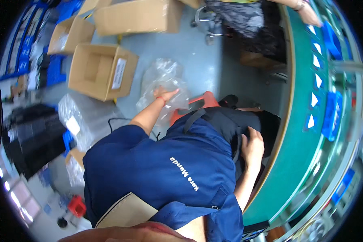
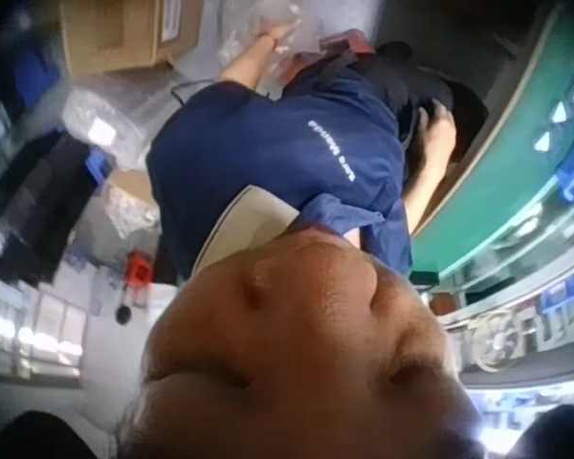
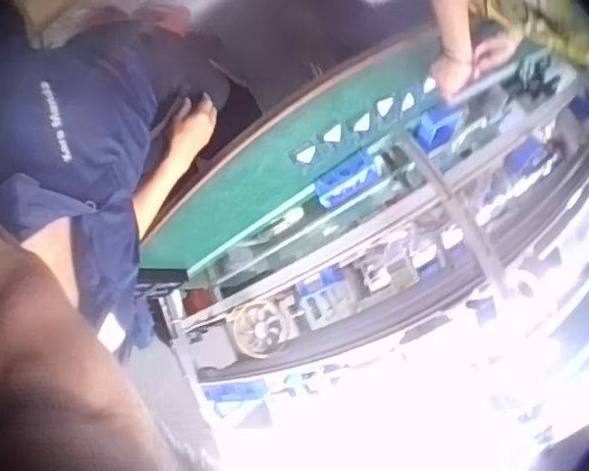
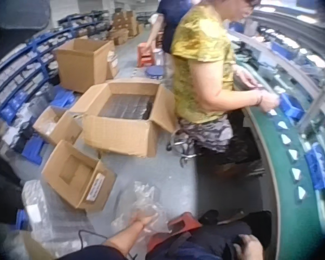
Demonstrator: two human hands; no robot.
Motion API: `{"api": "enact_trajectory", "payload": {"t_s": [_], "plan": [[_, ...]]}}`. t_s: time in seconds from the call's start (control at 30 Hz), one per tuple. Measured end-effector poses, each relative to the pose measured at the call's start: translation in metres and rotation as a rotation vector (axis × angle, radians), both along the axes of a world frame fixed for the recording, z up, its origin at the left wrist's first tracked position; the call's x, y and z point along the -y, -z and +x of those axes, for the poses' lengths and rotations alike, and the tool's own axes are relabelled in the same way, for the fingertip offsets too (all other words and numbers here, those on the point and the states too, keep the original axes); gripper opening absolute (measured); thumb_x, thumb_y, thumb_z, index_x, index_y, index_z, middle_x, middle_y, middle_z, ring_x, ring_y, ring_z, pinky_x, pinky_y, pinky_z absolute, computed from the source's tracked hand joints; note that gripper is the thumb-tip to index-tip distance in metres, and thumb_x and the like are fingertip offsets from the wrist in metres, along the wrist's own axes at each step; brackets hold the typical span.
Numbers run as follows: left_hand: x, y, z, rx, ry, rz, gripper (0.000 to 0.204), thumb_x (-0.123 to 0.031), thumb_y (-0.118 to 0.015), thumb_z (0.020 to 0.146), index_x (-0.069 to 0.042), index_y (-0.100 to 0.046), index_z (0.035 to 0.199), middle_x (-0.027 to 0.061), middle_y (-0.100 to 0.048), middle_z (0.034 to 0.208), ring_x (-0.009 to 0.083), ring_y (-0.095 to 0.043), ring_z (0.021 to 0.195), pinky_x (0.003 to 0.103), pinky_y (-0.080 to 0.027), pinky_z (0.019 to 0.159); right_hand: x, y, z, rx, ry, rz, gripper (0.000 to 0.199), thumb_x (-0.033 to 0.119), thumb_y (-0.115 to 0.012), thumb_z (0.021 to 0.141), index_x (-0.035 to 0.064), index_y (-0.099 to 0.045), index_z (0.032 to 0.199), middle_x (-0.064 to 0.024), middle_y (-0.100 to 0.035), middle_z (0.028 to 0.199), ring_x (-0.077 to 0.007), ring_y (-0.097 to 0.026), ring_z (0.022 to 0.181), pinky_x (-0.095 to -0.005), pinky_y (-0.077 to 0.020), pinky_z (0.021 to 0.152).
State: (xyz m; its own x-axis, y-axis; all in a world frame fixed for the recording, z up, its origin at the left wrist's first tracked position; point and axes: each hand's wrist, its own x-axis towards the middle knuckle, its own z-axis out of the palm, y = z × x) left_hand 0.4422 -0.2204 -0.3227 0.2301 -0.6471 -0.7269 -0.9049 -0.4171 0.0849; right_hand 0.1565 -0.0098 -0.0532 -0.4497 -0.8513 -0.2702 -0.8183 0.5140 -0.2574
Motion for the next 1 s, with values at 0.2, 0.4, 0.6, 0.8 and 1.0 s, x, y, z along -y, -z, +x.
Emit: {"api": "enact_trajectory", "payload": {"t_s": [0.2, 0.4, 0.6, 0.8, 1.0], "plan": [[0.039, 0.15, 0.085, -0.839, -0.258, 0.317, 0.099, -0.067, -0.067, 0.068, -0.004, -0.039, 0.139, 0.0139, -0.041, 0.141, 0.0324, -0.039, 0.127, 0.04, -0.03, 0.107, 0.023, 0.002, 0.011, 0.047, -0.001, 0.015, 0.033, 0.02, -0.068, 0.076, 0.0038, -0.063, 0.104, -0.0152, -0.064, 0.097, -0.0321, -0.061, 0.097, -0.0397, -0.049, 0.085], [0.071, 0.106, 0.064, -0.69, -0.772, 0.45, 0.09, -0.059, -0.062, 0.077, -0.013, -0.026, 0.146, 0.0105, -0.032, 0.146, 0.028, -0.029, 0.134, 0.043, -0.025, 0.108, 0.021, 0.01, 0.02, -0.005, 0.103, 0.022, 0.026, 0.024, -0.069, 0.074, 0.0033, -0.063, 0.09, -0.0157, -0.063, 0.092, -0.034, -0.06, 0.094, -0.0421, -0.0477, 0.083], [0.099, 0.127, 0.044, -0.676, -0.396, 0.39, 0.059, -0.041, -0.058, 0.088, -0.004, -0.044, 0.131, 0.0119, -0.053, 0.124, 0.0289, -0.049, 0.112, 0.044, -0.036, 0.099, 0.032, 0.034, 0.017, 0.011, 0.106, -0.098, 0.025, 0.024, -0.07, 0.072, 0.0042, -0.067, 0.087, -0.0138, -0.066, 0.091, -0.0323, -0.062, 0.093, -0.0431, -0.0512, 0.079], [0.101, 0.096, 0.068, -0.758, -0.211, 0.155, 0.046, -0.029, -0.059, 0.09, 0.005, -0.053, 0.12, 0.012, -0.057, 0.114, 0.0241, -0.053, 0.103, 0.038, -0.042, 0.093, 0.096, 0.057, 0.039, 0.314, -0.032, -0.153, 0.035, 0.027, -0.071, 0.074, 0.0045, -0.064, 0.1, -0.0156, -0.066, 0.094, -0.0338, -0.063, 0.092, -0.0438, -0.0511, 0.078], [0.097, 0.033, -0.027, -1.069, -0.107, 0.136, 0.026, -0.016, -0.058, 0.086, 0.003, -0.06, 0.104, 0.0072, -0.06, 0.099, 0.0172, -0.055, 0.09, 0.032, -0.043, 0.081, 0.139, 0.075, 0.088, 0.634, -0.215, -0.132, 0.096, 0.048, -0.077, 0.065, 0.0033, -0.033, 0.137, -0.0277, -0.048, 0.123, -0.041, -0.049, 0.114, -0.0445, -0.0413, 0.095]]}}
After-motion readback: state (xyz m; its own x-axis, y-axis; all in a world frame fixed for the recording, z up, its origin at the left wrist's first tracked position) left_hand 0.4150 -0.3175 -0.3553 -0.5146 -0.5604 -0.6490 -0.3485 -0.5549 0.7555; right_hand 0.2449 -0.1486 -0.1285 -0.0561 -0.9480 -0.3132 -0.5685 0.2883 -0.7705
